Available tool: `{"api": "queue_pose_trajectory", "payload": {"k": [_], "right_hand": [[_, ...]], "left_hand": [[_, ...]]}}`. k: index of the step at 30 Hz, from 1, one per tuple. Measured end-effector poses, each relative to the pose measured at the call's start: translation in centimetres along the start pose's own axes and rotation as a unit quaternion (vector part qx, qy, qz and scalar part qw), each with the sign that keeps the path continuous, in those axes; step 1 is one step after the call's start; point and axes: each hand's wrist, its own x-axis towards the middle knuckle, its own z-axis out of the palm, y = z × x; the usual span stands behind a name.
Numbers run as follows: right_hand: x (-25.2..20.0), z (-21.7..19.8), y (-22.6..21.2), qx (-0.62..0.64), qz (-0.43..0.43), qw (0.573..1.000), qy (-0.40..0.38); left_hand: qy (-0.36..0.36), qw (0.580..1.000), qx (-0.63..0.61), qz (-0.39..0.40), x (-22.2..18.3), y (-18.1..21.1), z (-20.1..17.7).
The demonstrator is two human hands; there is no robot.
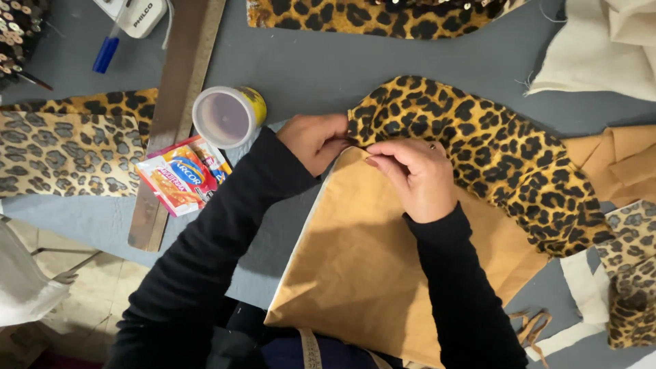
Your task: Pinning a leopard-print fabric ruffle onto a tan fabric piece on a workbench
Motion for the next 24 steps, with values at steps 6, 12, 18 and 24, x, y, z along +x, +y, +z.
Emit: {"api": "queue_pose_trajectory", "payload": {"k": [6,12,18,24], "right_hand": [[-0.6,1.5,1.3,-0.032,-0.004,0.998,0.051],[-1.0,1.7,1.7,-0.025,0.000,0.997,0.070],[-1.8,-1.4,3.8,-0.095,-0.040,0.989,0.107],[-2.6,-0.9,3.6,-0.106,-0.077,0.991,0.034]], "left_hand": [[0.072,0.996,-0.049,-0.028,-0.8,1.0,1.2],[0.150,0.981,-0.097,-0.073,-2.3,0.6,4.2],[0.172,0.978,-0.060,-0.097,-2.4,0.8,4.4],[0.208,0.964,-0.054,-0.155,-3.0,1.9,4.9]]}}
